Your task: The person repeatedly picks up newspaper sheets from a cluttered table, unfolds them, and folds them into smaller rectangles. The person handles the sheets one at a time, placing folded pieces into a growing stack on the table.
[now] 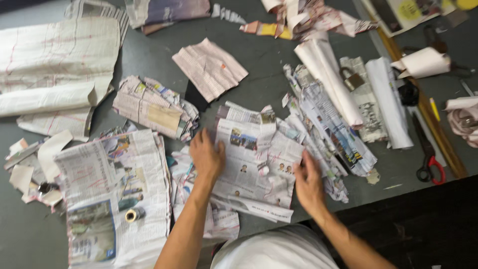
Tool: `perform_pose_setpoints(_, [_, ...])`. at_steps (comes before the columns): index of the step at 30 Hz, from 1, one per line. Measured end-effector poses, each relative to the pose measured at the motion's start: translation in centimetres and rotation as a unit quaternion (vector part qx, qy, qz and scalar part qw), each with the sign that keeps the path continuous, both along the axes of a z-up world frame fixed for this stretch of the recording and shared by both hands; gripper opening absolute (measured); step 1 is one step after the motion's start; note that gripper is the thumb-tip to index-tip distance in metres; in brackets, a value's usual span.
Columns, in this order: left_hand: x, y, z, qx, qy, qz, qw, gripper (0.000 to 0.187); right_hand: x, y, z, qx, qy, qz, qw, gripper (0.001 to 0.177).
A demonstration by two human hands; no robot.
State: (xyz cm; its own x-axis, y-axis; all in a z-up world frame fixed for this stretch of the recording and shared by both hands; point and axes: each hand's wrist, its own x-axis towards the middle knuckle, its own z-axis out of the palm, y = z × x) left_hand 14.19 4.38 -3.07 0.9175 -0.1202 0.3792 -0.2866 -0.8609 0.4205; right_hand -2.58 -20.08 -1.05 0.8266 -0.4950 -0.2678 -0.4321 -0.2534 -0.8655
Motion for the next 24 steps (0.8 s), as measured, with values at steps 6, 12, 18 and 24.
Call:
perform_pose_setpoints(6, [-0.7, 0.4, -2.2, -0.008, 0.127, 0.018, 0.992, 0.067, 2.7, 2.3, -5.2, -0.042, 0.033, -0.007, 0.999, 0.069])
perform_pose_setpoints(12, [0.5, 0.7, -1.6, -0.125, 0.221, 0.09, 0.963, 0.08, 6.4, -0.5, -7.5, -0.125, -0.096, 0.022, 0.987, 0.05])
perform_pose_setpoints(18, [0.6, 0.7, -1.5, -0.179, 0.312, 0.095, 0.928, 0.071, 6.0, -4.0, -7.8, -0.264, -0.164, 0.045, 0.949, 0.04])
perform_pose_setpoints(24, [0.3, -1.8, -0.4, -0.142, 0.336, 0.128, 0.922, 0.063, 5.5, -1.8, -3.2, -0.281, -0.081, 0.106, 0.95, 0.074])
